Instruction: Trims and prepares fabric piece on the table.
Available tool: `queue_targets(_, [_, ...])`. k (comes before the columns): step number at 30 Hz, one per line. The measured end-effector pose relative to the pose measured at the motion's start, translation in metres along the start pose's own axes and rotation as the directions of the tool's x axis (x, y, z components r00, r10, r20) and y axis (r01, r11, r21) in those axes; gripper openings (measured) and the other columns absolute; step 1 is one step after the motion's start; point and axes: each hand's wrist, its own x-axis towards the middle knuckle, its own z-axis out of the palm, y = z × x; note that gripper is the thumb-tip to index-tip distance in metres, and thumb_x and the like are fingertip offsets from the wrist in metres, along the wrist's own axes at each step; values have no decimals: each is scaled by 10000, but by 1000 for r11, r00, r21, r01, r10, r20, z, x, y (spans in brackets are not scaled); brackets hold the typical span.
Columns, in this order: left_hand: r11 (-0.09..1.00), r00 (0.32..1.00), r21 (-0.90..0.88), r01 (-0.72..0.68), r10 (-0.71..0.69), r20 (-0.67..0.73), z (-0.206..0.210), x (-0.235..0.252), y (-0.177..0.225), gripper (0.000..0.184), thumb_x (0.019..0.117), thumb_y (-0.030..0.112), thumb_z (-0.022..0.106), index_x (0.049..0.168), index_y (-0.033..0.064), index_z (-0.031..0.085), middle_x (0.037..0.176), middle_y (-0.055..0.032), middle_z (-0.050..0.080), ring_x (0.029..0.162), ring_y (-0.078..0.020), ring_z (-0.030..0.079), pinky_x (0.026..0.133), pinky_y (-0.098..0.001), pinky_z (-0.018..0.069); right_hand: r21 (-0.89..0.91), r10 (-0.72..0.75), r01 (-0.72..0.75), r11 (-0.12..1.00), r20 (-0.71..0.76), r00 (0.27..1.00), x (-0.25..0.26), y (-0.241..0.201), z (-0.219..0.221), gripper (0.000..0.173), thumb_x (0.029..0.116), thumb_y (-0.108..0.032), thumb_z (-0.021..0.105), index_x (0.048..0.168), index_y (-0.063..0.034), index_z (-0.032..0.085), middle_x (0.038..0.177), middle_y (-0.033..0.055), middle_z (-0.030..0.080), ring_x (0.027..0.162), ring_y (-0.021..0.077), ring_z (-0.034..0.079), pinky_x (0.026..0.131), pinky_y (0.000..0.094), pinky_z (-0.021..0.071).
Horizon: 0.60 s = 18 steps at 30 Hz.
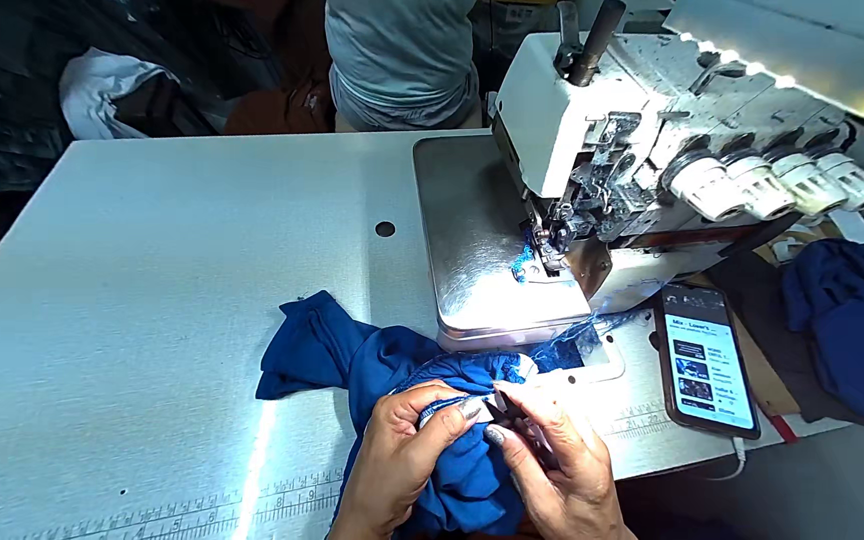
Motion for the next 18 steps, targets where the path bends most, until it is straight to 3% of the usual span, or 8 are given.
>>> queue_targets(7, [998,999,-63,9,-6,35,-2,0,0,149,933,151,670,893,78,793,878,-10,738,837,-39,685,778,-200,569,188,49,-41,981,-38,998,-3,-3,4,296,936,-74,702,1231,-53,704,1066,61,679,993,54,663,888,192,570])
queue_targets(14, [987,998,145,-67,69,-10,2,-1,-3,100,889,147,748,921,69,801,909,-17,757,853,-66,711,788,-208,596,-86,17,-13,996,48,999,5,-3,-9,280,958,-132,660,1215,-42,730,1041,83,693,952,49,653,841,162,552])
queue_targets(16, [971,993,213,-109,117,-23,5,-2,-4,85,876,140,740,893,83,800,877,10,749,828,-36,699,762,-182,587,-38,-7,7,999,4,1000,9,-7,-11,274,954,-111,658,1202,-13,724,1021,80,711,910,44,663,820,171,560])
queue_targets(18, [945,986,291,-147,165,-39,8,-2,-5,84,861,146,733,860,96,800,846,36,738,807,-10,684,739,-155,573,16,-41,42,999,-104,994,15,-14,-13,257,970,-112,670,1221,-59,692,1048,50,709,907,41,677,812,185,586])
